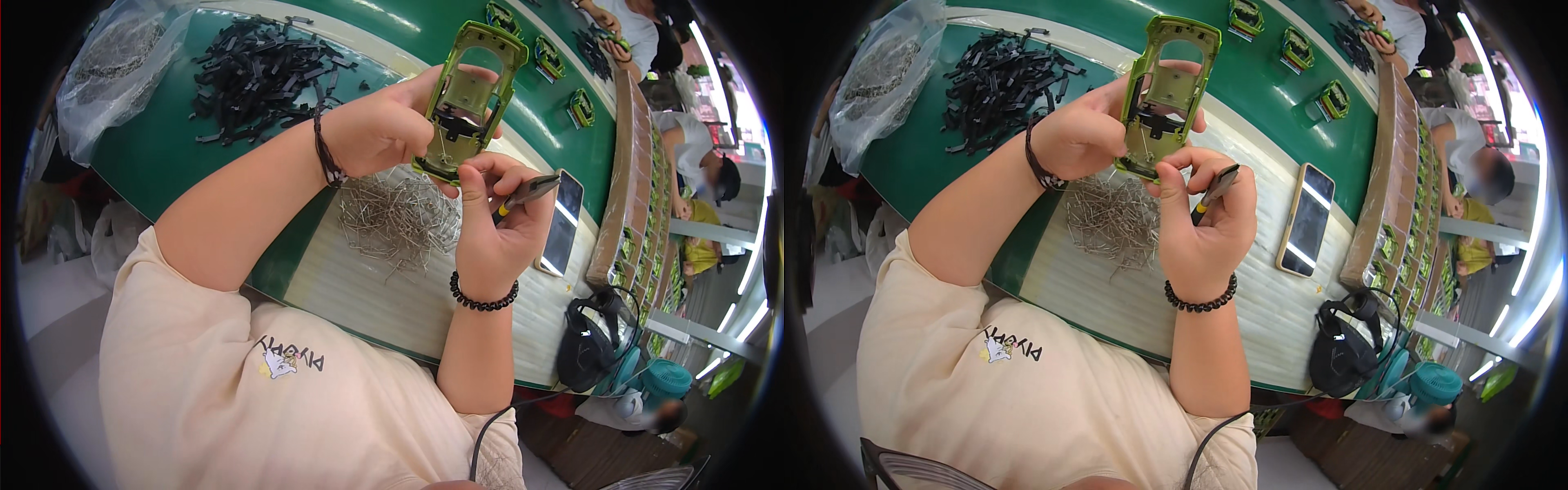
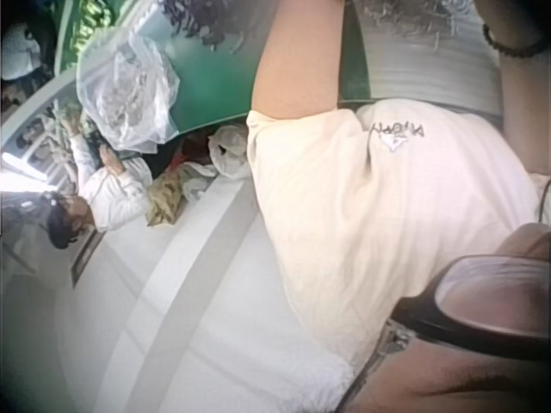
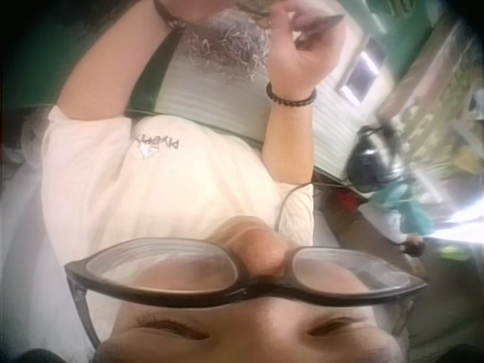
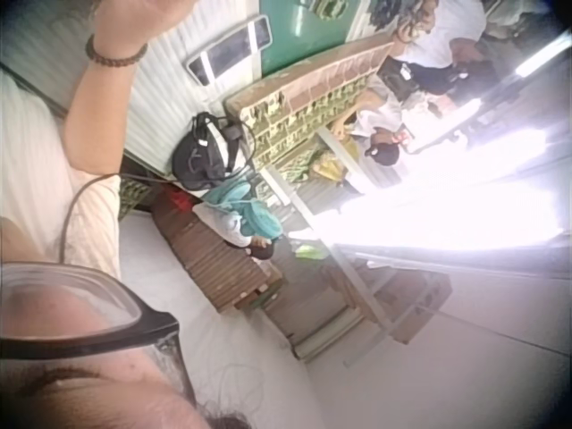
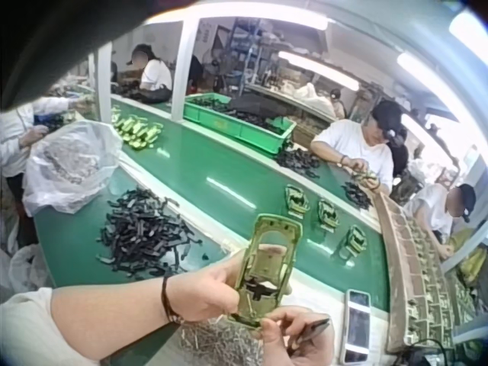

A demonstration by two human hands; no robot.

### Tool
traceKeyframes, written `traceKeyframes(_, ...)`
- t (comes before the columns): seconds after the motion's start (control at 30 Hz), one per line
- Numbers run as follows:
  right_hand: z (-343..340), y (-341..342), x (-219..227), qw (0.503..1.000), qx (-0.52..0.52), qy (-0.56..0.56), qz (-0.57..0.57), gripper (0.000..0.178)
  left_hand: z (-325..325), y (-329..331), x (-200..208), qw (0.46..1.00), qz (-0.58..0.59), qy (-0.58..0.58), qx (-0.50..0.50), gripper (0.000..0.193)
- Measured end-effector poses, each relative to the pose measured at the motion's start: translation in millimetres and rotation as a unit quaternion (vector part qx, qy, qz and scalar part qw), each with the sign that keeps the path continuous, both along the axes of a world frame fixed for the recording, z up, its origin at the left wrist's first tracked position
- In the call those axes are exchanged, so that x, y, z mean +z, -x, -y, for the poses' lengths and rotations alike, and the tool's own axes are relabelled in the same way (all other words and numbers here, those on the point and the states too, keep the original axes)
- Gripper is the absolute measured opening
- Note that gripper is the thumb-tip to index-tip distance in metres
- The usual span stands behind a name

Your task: Assembling small toy car components using pliers at a factory workbench.

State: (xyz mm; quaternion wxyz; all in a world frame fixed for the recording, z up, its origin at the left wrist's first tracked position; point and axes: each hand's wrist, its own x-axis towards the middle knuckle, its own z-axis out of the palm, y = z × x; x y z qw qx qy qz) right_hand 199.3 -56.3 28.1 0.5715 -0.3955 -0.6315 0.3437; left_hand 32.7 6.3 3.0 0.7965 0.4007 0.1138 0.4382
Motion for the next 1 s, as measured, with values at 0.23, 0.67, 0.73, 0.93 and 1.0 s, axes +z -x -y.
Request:
traceKeyframes(0.23, -1.6, -2.5, 0.0, 0.999, 0.014, -0.009, 0.03, 0.028, 0.4, 2.5, 2.3, 1.0, -0.024, 0.001, -0.006, 0.089)
traceKeyframes(0.67, -1.6, -1.0, -1.6, 1.0, 0.007, 0.004, 0.01, 0.027, 0.6, 2.5, 2.4, 0.999, -0.046, 0.0, 0.003, 0.089)
traceKeyframes(0.73, -1.3, -0.7, -1.8, 1.0, 0.007, 0.017, -0.01, 0.027, 0.9, 2.6, 2.6, 0.999, -0.051, 0.002, 0.004, 0.089)
traceKeyframes(0.93, -1.9, -0.8, -2.5, 1.0, 0.01, 0.019, -0.014, 0.026, -0.2, 2.8, 0.3, 0.999, -0.037, -0.009, -0.002, 0.088)
traceKeyframes(1.0, -2.8, -1.8, -3.3, 1.0, 0.016, 0.016, -0.003, 0.025, 0.4, 1.6, 2.3, 0.999, -0.049, -0.007, 0.006, 0.088)
